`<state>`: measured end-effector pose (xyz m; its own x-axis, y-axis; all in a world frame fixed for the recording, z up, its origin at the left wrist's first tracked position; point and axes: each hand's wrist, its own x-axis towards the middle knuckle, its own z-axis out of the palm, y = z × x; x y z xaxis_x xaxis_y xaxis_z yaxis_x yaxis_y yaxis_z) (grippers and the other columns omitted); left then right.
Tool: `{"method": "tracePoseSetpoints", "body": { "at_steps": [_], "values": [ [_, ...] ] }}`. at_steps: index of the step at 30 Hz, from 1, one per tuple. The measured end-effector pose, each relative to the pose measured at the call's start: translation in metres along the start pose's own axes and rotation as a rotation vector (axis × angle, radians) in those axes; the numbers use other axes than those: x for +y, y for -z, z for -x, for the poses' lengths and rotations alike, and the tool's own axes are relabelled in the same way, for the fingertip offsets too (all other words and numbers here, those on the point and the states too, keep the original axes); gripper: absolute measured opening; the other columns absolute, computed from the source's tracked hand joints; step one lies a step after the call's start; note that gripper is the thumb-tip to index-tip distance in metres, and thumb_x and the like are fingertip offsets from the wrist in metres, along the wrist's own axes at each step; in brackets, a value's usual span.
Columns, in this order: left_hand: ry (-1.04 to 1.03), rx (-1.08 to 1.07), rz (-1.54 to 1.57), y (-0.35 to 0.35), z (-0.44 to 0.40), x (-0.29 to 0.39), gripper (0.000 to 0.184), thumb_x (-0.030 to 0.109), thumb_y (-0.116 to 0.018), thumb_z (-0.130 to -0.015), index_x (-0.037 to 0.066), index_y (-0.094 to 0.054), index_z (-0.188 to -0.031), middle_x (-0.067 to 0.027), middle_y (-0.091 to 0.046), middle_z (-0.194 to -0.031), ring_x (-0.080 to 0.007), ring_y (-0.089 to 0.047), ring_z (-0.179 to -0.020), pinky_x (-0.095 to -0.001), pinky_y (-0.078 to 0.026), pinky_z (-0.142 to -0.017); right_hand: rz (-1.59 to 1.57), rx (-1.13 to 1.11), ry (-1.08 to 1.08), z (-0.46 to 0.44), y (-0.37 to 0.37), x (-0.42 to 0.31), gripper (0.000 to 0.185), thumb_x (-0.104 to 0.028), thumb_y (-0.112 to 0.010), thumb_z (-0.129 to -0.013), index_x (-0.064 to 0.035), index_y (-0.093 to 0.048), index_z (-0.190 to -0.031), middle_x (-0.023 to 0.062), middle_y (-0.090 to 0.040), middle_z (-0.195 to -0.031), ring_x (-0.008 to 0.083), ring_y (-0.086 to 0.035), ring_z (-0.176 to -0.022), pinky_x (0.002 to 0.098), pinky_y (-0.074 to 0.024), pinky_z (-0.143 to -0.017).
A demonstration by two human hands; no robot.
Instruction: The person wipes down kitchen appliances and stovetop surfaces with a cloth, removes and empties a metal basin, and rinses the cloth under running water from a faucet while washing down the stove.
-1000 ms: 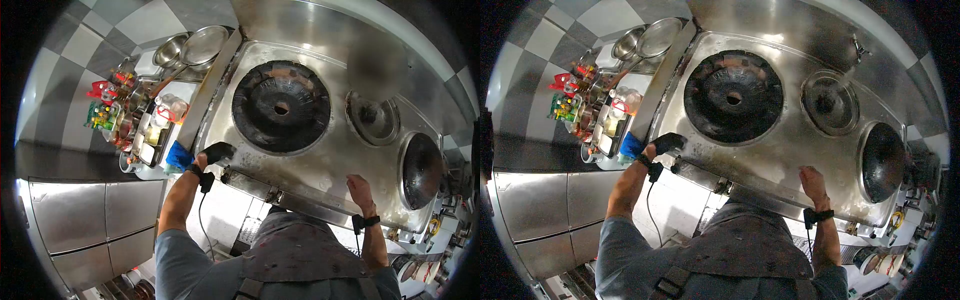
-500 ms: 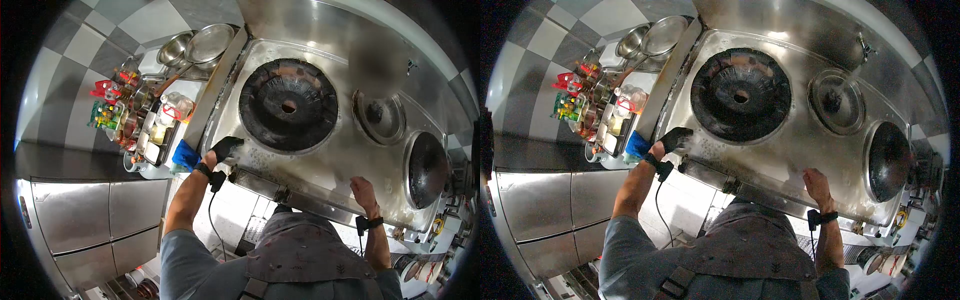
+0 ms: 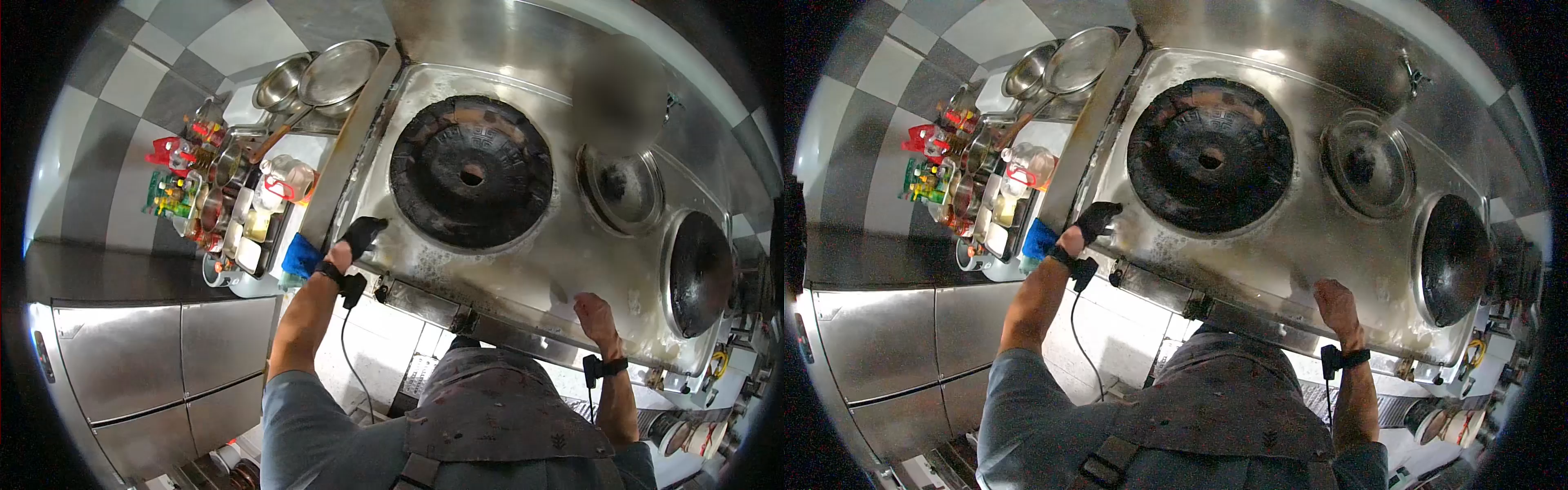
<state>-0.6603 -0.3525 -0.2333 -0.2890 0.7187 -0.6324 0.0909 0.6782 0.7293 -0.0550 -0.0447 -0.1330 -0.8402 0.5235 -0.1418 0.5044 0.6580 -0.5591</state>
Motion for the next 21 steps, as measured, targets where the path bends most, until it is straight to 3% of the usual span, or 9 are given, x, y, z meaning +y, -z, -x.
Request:
{"method": "tracePoseSetpoints", "body": {
  "at_steps": [1,5,8,11,12,15,18,19,21],
  "values": [
    [0.040,0.203,-0.600,0.006,-0.006,-0.001,0.070,0.049,-0.071,-0.087,0.005,-0.057,-0.140,-0.0224,-0.066,-0.127,-0.0411,-0.064,-0.113,-0.0437,-0.052,-0.099,0.032,0.004,0.018,0.001,-0.001,0.001,0.018,-0.014,-0.061,-0.094,-0.0013,-0.065,-0.106,0.0207,-0.069,-0.097,0.0419,-0.065,-0.094,0.0498,-0.0537,-0.082],
    [-0.107,0.170,-0.950,-0.026,-0.018,-0.055,0.077,0.062,-0.065,-0.087,0.005,-0.058,-0.139,-0.0216,-0.057,-0.142,-0.0420,-0.047,-0.136,-0.0458,-0.038,-0.114,0.030,0.003,0.018,0.001,-0.008,0.004,0.017,-0.014,-0.061,-0.094,-0.0019,-0.064,-0.105,0.0211,-0.068,-0.096,0.0422,-0.065,-0.093,0.0503,-0.0534,-0.081],
    [-0.009,-0.090,-0.629,-0.055,0.020,0.020,0.064,0.047,-0.066,-0.090,0.006,-0.058,-0.139,-0.0186,-0.059,-0.141,-0.0368,-0.051,-0.133,-0.0426,-0.043,-0.110,-0.027,-0.029,-0.040,0.000,-0.009,-0.005,0.017,-0.017,-0.060,-0.095,-0.0026,-0.064,-0.104,0.0213,-0.068,-0.096,0.0421,-0.064,-0.092,0.0493,-0.0536,-0.080],
    [-0.528,-0.074,-0.393,-0.021,0.030,0.010,0.053,0.031,-0.067,-0.093,0.006,-0.058,-0.139,-0.0156,-0.060,-0.140,-0.0317,-0.055,-0.131,-0.0395,-0.048,-0.105,0.049,-0.074,-0.005,-0.008,-0.012,-0.001,0.018,-0.019,-0.058,-0.096,-0.0033,-0.065,-0.103,0.0209,-0.068,-0.097,0.0420,-0.064,-0.093,0.0489,-0.0537,-0.079],
    [-0.359,0.015,-0.099,-0.014,0.030,0.006,0.048,0.025,-0.067,-0.093,0.007,-0.061,-0.137,-0.0161,-0.060,-0.139,-0.0320,-0.058,-0.127,-0.0400,-0.050,-0.103,0.069,-0.056,0.054,-0.011,-0.012,0.001,0.019,-0.019,-0.057,-0.096,-0.0030,-0.065,-0.102,0.0209,-0.068,-0.096,0.0424,-0.064,-0.093,0.0493,-0.0535,-0.079],
    [-0.347,0.185,-0.673,-0.011,0.024,0.014,0.047,0.031,-0.070,-0.091,0.008,-0.065,-0.133,-0.0202,-0.057,-0.143,-0.0333,-0.061,-0.124,-0.0426,-0.052,-0.099,0.153,-0.026,0.120,-0.007,-0.029,0.024,0.018,-0.016,-0.060,-0.093,-0.0022,-0.066,-0.102,0.0205,-0.068,-0.095,0.0414,-0.065,-0.089,0.0478,-0.0540,-0.078],
    [0.121,0.075,-0.893,-0.052,0.036,0.034,0.065,0.044,-0.065,-0.096,0.010,-0.049,-0.149,-0.0303,-0.040,-0.154,-0.0393,-0.035,-0.146,-0.0435,-0.028,-0.121,0.145,-0.006,0.093,-0.011,-0.020,0.013,0.017,-0.013,-0.065,-0.090,-0.0020,-0.067,-0.103,0.0202,-0.069,-0.096,0.0402,-0.066,-0.086,0.0460,-0.0549,-0.077],
    [0.145,-0.047,-0.584,-0.052,0.028,0.035,0.070,0.040,-0.067,-0.096,0.009,-0.042,-0.154,-0.0255,-0.044,-0.153,-0.0372,-0.039,-0.145,-0.0469,-0.031,-0.119,0.066,-0.017,0.045,-0.010,-0.017,0.004,0.018,-0.013,-0.065,-0.090,-0.0023,-0.068,-0.103,0.0202,-0.069,-0.096,0.0406,-0.066,-0.087,0.0460,-0.0551,-0.078],
    [-0.036,-0.082,-0.143,-0.049,0.022,0.027,0.056,0.044,-0.065,-0.095,0.009,-0.057,-0.138,-0.0152,-0.060,-0.127,-0.0252,-0.055,-0.114,-0.0396,-0.046,-0.093,0.084,-0.072,0.015,-0.011,-0.017,0.003,0.018,-0.013,-0.065,-0.090,-0.0024,-0.068,-0.104,0.0203,-0.069,-0.096,0.0404,-0.067,-0.088,0.0456,-0.0553,-0.078]
  ]
}}
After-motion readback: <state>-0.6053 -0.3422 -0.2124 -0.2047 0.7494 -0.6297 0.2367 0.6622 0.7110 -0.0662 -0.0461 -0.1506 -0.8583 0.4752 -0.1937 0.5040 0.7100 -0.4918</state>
